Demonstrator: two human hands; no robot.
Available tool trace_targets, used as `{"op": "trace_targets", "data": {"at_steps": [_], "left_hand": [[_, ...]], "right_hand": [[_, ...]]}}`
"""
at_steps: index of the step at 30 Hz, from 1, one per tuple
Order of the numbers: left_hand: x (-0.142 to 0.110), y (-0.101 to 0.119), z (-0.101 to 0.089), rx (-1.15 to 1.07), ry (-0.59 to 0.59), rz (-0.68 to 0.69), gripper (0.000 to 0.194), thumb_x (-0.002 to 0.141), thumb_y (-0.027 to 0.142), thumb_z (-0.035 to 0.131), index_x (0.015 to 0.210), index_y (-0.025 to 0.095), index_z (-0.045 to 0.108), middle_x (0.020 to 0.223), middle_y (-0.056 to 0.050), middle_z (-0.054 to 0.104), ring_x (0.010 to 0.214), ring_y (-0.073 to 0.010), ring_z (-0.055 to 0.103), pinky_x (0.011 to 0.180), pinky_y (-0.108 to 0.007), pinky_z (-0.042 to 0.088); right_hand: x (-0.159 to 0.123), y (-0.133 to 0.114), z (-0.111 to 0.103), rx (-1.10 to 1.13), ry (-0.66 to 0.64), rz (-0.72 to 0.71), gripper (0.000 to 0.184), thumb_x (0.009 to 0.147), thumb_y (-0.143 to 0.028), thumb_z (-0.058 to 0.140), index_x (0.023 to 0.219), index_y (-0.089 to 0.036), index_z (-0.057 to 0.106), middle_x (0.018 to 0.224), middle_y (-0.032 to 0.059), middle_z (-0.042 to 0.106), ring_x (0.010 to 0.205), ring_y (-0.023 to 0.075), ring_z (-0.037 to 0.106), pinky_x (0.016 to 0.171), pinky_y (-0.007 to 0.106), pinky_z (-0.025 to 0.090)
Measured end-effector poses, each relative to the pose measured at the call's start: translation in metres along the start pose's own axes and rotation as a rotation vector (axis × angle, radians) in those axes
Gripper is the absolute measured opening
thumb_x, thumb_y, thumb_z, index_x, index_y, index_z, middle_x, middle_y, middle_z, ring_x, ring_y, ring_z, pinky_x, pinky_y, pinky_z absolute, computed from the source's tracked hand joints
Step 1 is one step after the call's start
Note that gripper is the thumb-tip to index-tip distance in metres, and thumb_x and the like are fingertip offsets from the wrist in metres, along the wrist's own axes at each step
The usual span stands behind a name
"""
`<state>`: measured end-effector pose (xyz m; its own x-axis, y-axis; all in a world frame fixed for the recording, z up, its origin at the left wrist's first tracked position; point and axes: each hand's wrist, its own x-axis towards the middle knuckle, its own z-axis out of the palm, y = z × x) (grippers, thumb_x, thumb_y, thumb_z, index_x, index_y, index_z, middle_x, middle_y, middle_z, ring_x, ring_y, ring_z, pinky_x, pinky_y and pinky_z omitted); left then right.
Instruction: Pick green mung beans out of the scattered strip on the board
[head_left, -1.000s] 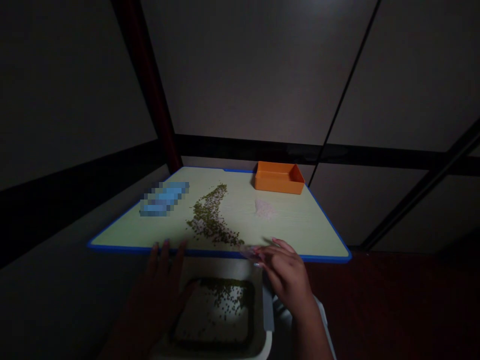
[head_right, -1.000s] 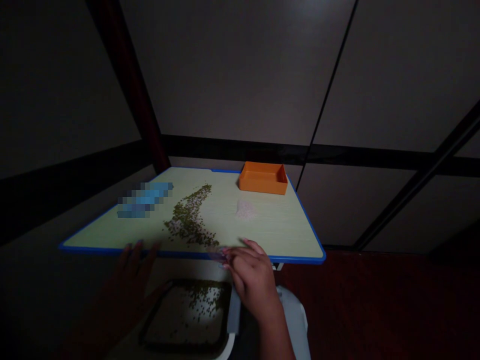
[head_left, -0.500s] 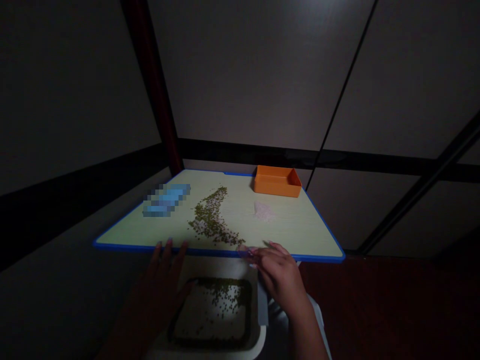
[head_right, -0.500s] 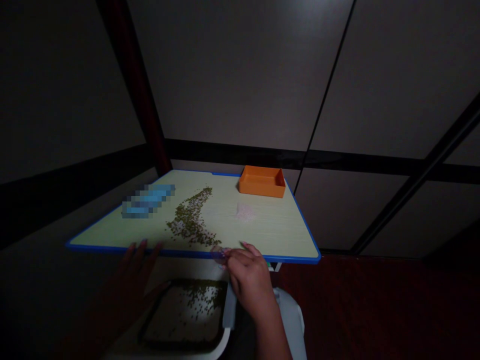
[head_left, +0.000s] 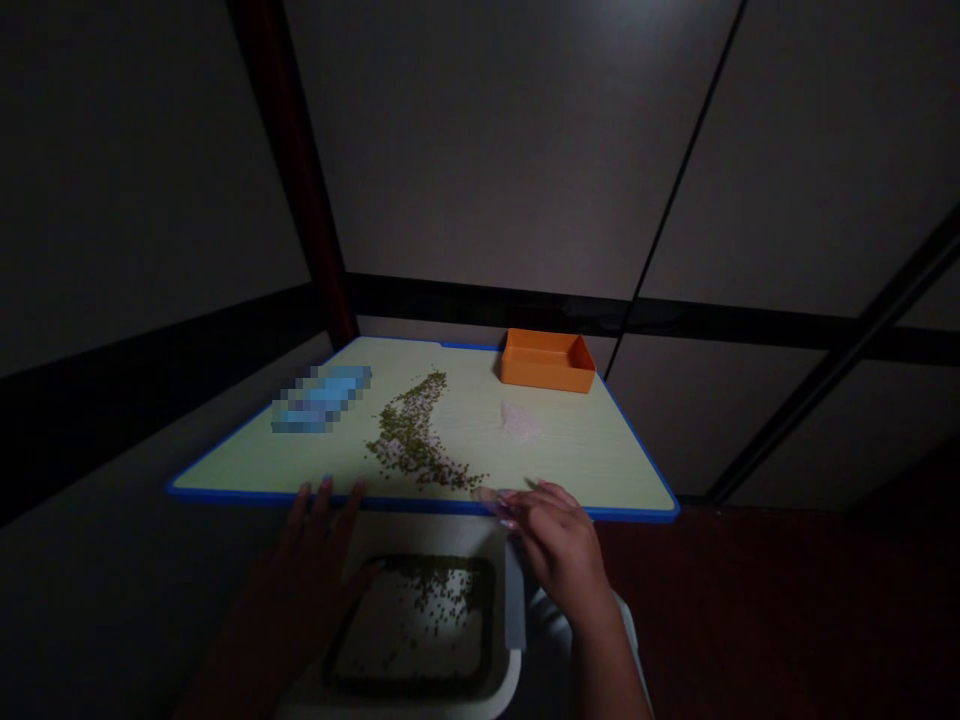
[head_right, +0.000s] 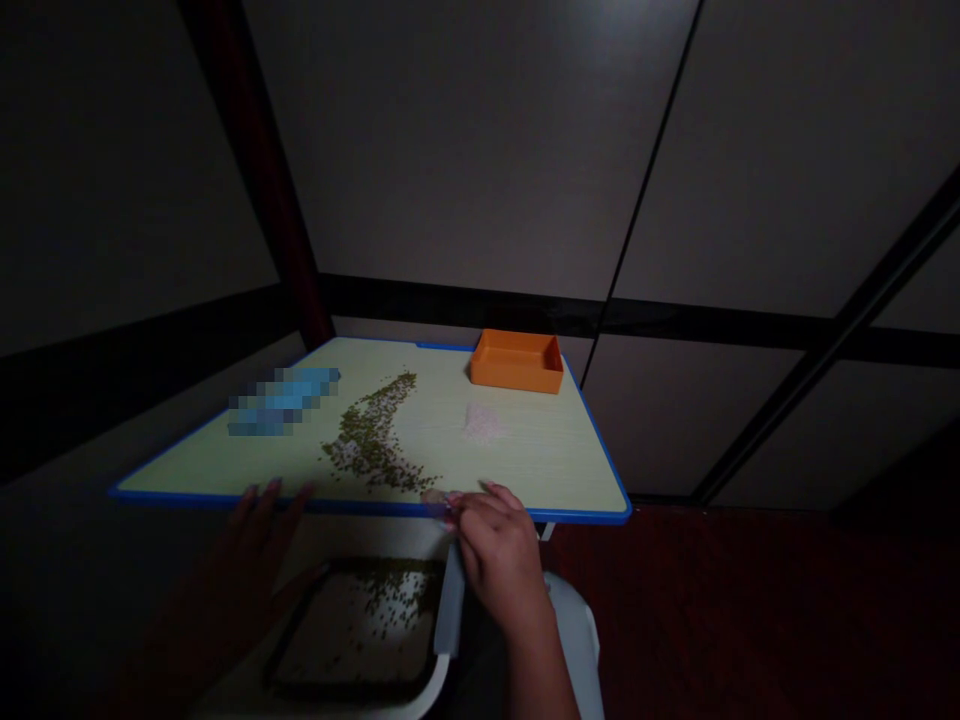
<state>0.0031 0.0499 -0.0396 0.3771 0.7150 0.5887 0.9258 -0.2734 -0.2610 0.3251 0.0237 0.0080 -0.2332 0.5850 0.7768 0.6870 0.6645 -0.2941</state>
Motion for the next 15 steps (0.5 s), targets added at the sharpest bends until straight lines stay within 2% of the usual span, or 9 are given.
{"op": "trace_targets", "data": {"at_steps": [8,15], "left_hand": [[-0.0021,0.001,-0.0003,-0.033,-0.06,-0.048,0.075,0.09,0.061,0.039,0.151,0.017,0.036,0.154,-0.027,0.045,0.148,-0.0445,0.034,0.103,-0.06,0.049],[-0.0032,-0.0013,0.003,-0.001,-0.033,-0.018,0.079,0.09,0.065,0.035,0.146,0.011,0.044,0.152,-0.031,0.045,0.148,-0.0454,0.033,0.109,-0.059,0.045]], "right_hand": [[-0.0011,0.0035,0.0085,0.018,-0.037,0.048,0.016,0.096,-0.015,0.054,0.09,-0.023,0.066,0.104,0.0066,0.079,0.098,0.0179,0.075,0.106,0.044,0.05],[-0.0028,0.007,0.009,-0.008,-0.022,0.061,0.016,0.097,-0.016,0.053,0.093,-0.023,0.067,0.107,0.007,0.079,0.101,0.0191,0.074,0.102,0.043,0.052]]}}
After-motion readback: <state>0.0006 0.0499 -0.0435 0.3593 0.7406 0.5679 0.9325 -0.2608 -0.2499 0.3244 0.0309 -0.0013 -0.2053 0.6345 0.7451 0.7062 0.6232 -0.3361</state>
